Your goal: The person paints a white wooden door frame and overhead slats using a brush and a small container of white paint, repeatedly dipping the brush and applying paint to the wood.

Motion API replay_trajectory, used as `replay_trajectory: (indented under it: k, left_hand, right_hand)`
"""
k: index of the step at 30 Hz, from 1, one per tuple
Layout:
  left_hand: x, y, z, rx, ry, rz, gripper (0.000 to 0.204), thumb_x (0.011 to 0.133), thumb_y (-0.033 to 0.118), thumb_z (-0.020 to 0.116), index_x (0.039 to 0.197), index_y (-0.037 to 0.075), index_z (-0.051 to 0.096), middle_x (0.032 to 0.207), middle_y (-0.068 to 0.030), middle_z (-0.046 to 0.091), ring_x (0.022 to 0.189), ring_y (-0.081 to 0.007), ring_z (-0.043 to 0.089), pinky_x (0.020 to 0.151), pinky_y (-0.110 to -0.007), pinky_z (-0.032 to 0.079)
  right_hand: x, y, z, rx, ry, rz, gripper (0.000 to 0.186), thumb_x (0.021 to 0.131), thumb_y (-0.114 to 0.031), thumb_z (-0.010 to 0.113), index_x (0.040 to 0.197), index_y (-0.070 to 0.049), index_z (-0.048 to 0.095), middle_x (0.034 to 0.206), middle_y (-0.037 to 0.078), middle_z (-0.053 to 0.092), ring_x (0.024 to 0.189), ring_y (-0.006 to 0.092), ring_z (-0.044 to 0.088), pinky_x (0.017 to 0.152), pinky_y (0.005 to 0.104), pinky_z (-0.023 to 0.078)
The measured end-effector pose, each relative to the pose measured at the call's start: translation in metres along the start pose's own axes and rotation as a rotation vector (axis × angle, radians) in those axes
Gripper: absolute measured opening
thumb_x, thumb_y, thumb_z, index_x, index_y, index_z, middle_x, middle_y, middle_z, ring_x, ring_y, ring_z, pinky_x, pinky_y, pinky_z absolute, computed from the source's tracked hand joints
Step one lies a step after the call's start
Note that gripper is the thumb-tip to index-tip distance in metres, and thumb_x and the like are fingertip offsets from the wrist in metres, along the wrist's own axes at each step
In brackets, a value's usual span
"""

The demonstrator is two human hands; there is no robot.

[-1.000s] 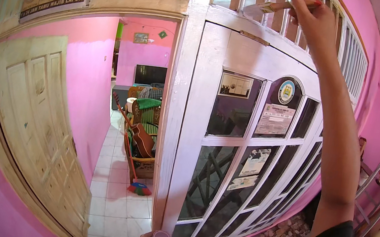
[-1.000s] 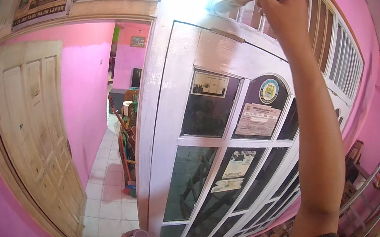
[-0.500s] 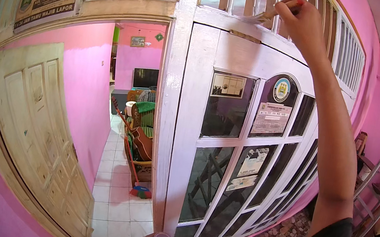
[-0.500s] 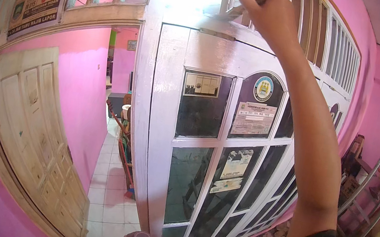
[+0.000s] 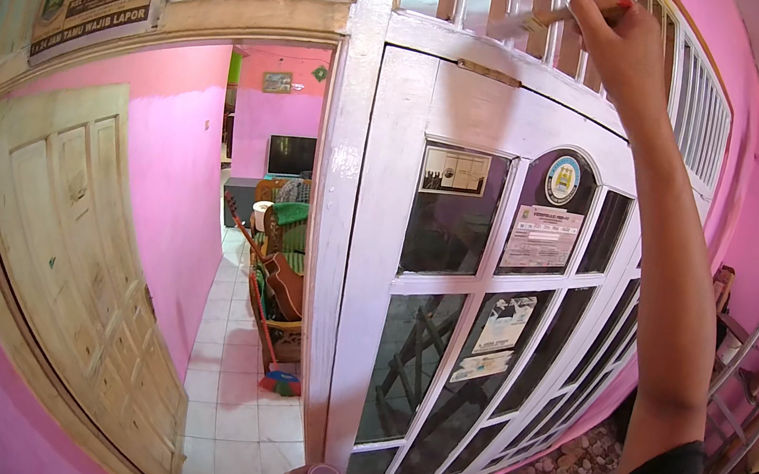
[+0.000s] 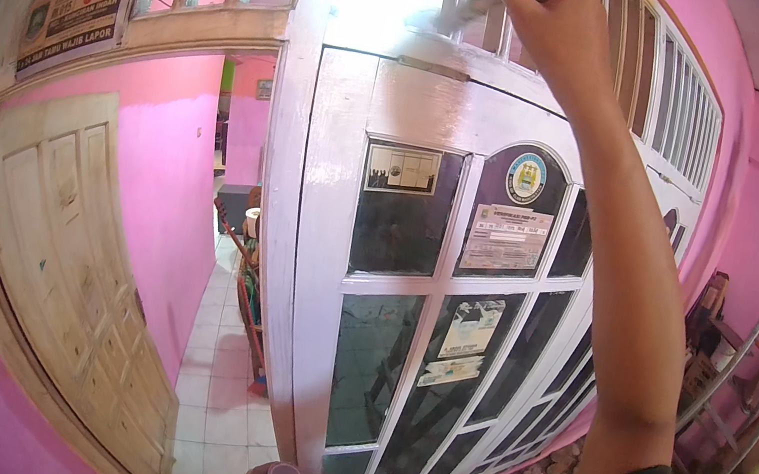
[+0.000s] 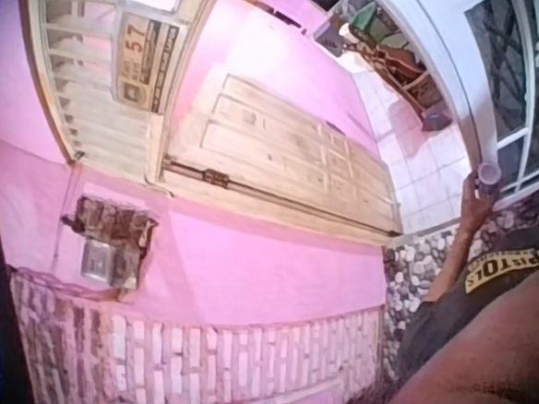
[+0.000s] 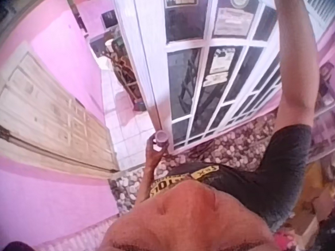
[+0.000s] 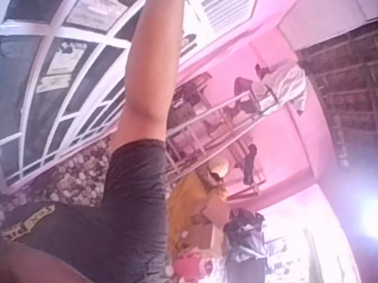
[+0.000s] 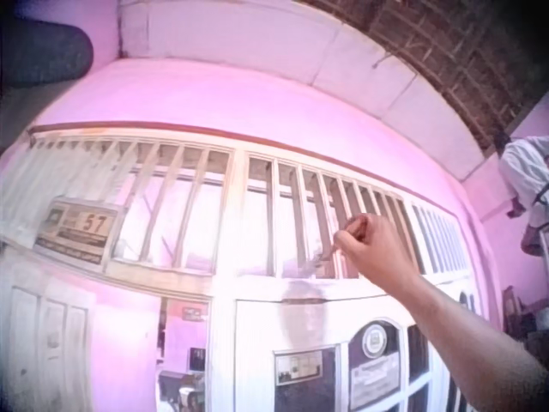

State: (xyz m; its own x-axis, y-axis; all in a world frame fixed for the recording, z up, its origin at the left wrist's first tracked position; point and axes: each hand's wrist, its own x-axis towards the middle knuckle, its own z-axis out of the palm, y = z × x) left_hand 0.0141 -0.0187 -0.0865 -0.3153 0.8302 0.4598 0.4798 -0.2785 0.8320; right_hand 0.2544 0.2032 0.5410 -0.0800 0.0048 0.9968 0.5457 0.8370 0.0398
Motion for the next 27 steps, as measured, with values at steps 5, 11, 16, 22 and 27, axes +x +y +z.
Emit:
replay_trajectory:
  k: [5, 11, 16, 22, 27]
  left_hand:
    - [0.005, 0.015, -0.005, 0.003, -0.06, 0.012, 0.073, 0.076, 0.026, 0.089, 0.134, 0.0, 0.054, 0.12, -0.0152, 0.064, 0.102, -0.0253, 0.062, 0.087, -0.036, 0.051]
    - [-0.002, 0.008, -0.002, 0.026, -0.05, -0.011, 0.073, 0.075, 0.026, 0.089, 0.134, 0.0, 0.055, 0.119, -0.0154, 0.064, 0.102, -0.0257, 0.062, 0.087, -0.037, 0.051]
    - [0.005, 0.023, -0.011, -0.029, -0.133, -0.095, 0.073, 0.074, 0.026, 0.09, 0.133, -0.001, 0.056, 0.119, -0.0163, 0.064, 0.103, -0.0262, 0.062, 0.087, -0.038, 0.051]
    - [0.003, 0.014, -0.01, -0.038, -0.066, 0.003, 0.072, 0.075, 0.025, 0.089, 0.133, -0.002, 0.056, 0.118, -0.0176, 0.064, 0.103, -0.0273, 0.062, 0.086, -0.038, 0.051]
    - [0.003, 0.002, -0.011, 0.051, -0.07, 0.154, 0.072, 0.075, 0.025, 0.089, 0.133, -0.002, 0.056, 0.117, -0.018, 0.065, 0.1, -0.028, 0.063, 0.085, -0.038, 0.052]
  right_hand:
    - [-0.012, -0.025, 0.033, 0.342, -0.033, -0.052, 0.025, 0.094, -0.025, 0.068, 0.099, 0.0, 0.071, 0.084, 0.006, 0.071, 0.075, 0.0104, 0.066, 0.07, 0.0248, 0.051]
    - [-0.015, -0.019, 0.014, -0.07, -0.002, -0.076, 0.025, 0.091, -0.023, 0.068, 0.091, 0.001, 0.072, 0.072, 0.003, 0.067, 0.066, 0.0072, 0.059, 0.062, 0.0244, 0.047]
    - [-0.014, -0.017, 0.025, 0.257, 0.023, -0.074, 0.025, 0.093, -0.024, 0.068, 0.095, 0.001, 0.072, 0.077, 0.003, 0.069, 0.071, 0.0065, 0.061, 0.064, 0.0232, 0.048]
    - [-0.021, -0.018, 0.018, -0.065, 0.027, -0.087, 0.033, 0.084, -0.032, 0.067, 0.088, 0.001, 0.073, 0.069, 0.011, 0.068, 0.063, 0.0176, 0.065, 0.062, 0.0323, 0.05]
    - [-0.019, -0.028, 0.014, -0.05, 0.062, -0.07, 0.033, 0.084, -0.032, 0.067, 0.091, 0.0, 0.074, 0.068, 0.011, 0.068, 0.062, 0.0182, 0.065, 0.062, 0.0322, 0.05]
